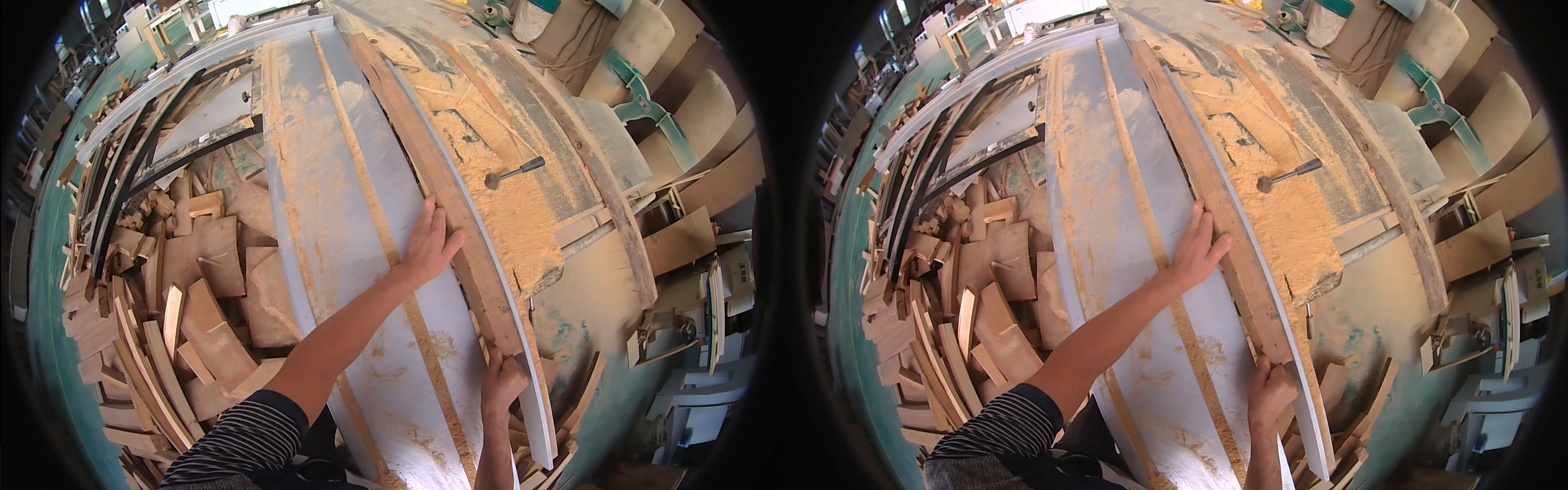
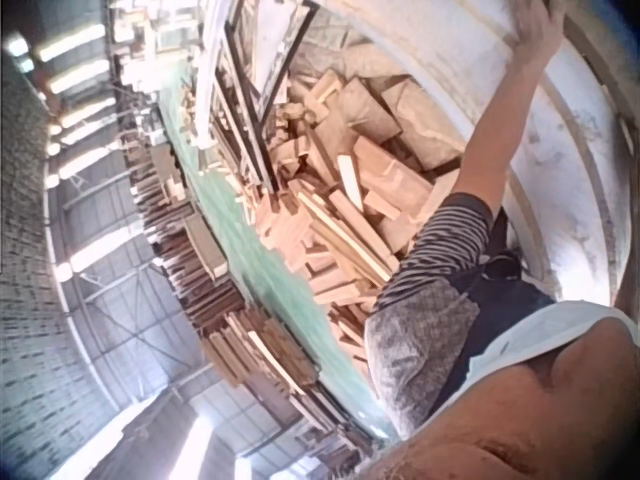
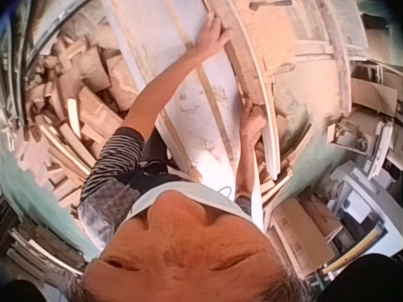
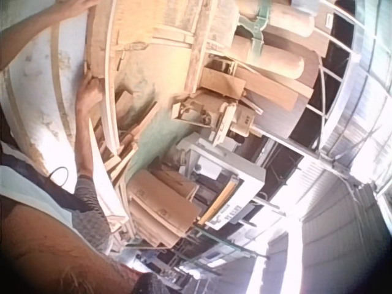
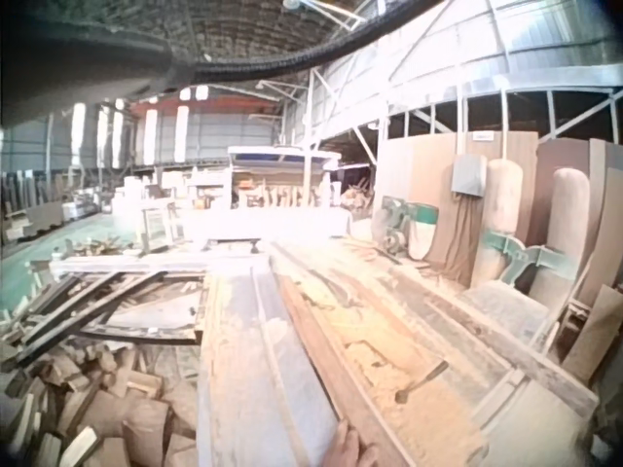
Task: The person uses a table saw to cut long wooden planks into smaller pieces. They feed the wood through the saw, collect the cut pieces, and place them into a pile on the floor.
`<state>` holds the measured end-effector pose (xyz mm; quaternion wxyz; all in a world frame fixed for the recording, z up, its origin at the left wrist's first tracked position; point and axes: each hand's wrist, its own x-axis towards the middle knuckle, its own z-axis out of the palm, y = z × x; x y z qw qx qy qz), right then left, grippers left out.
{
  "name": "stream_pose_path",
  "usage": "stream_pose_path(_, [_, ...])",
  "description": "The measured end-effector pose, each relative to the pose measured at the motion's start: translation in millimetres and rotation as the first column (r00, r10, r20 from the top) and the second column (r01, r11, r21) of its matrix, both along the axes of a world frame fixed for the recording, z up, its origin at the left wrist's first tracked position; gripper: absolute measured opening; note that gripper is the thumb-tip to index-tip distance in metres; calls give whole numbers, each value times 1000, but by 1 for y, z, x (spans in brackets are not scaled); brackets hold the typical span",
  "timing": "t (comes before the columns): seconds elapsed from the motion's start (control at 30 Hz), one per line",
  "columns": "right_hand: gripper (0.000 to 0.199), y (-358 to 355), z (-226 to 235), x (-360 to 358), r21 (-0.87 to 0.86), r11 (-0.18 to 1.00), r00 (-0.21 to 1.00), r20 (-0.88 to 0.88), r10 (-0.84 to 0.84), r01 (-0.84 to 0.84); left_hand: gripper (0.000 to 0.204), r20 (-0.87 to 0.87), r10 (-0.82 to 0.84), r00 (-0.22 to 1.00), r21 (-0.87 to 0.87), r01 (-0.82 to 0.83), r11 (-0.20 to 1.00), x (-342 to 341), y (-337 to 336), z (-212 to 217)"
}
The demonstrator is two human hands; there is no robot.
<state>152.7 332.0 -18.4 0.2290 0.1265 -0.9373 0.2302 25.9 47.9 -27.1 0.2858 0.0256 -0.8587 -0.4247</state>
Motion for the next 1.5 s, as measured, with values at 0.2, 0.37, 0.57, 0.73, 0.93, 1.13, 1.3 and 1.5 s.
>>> stream_pose_path(0.2, [40,0,2,2,-3,1000,1000,8,-6,6,67,94,-69,993,53,64,997,3,-4,12])
stream_pose_path(0.37, [41,5,10,3,-3,1000,998,58,27,-27,74,5,-2,1000,-46,3,999,-2,-7,-9])
stream_pose_path(0.57, [39,2,15,3,19,999,999,-17,38,-38,88,59,-54,997,11,54,999,-2,-8,-8])
stream_pose_path(0.73, [39,2,9,1,19,1000,1000,-7,19,-19,88,100,-142,985,111,131,985,0,-13,7])
stream_pose_path(0.93, [41,-3,22,5,-15,999,999,38,29,-28,77,-96,-63,993,50,68,996,-6,-13,-10])
stream_pose_path(1.13, [42,-6,29,4,-30,998,998,20,57,-56,82,-109,-35,993,0,36,999,-7,-17,-16])
stream_pose_path(1.3, [38,-6,31,6,-19,999,998,59,31,-30,79,-48,7,999,-70,-10,998,-5,-14,-11])
stream_pose_path(1.5, [41,-4,14,6,-8,999,997,65,37,-37,68,3,-37,999,-17,37,999,-4,-19,-7])
